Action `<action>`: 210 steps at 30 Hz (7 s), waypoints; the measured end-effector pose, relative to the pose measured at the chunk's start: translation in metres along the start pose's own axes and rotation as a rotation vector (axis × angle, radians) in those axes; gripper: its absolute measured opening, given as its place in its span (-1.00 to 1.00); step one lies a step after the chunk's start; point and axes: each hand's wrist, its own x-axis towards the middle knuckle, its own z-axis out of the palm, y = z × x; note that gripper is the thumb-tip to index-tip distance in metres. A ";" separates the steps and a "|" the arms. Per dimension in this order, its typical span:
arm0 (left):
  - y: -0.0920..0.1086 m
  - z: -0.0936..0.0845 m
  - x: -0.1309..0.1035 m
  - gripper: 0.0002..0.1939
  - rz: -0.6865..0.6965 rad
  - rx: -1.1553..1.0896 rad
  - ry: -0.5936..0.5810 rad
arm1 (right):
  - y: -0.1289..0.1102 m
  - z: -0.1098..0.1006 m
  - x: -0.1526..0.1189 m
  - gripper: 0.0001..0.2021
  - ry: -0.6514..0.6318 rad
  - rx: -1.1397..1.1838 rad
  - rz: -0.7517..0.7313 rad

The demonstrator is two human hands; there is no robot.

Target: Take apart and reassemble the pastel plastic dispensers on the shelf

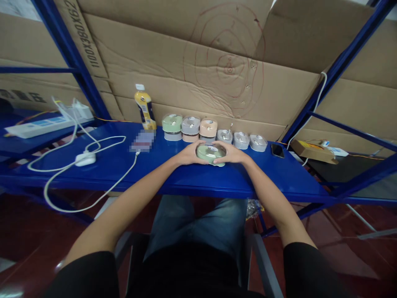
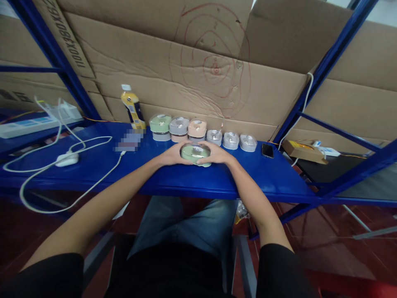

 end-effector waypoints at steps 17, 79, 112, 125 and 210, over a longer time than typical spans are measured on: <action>0.001 -0.001 -0.002 -0.39 0.121 0.181 -0.020 | 0.019 -0.047 -0.016 -0.37 0.114 -0.165 0.431; -0.002 0.017 0.001 -0.17 0.191 0.237 0.324 | 0.081 -0.097 -0.030 -0.01 1.215 -0.505 0.660; -0.004 0.018 0.004 -0.27 0.121 0.253 0.252 | 0.038 -0.011 0.018 -0.27 0.288 -0.692 0.188; -0.001 0.016 0.003 0.29 0.151 0.052 0.112 | 0.002 -0.006 0.005 -0.13 0.185 -0.387 0.019; -0.008 0.022 0.008 0.35 0.086 0.108 0.073 | -0.002 0.004 0.009 -0.08 0.062 -0.321 -0.105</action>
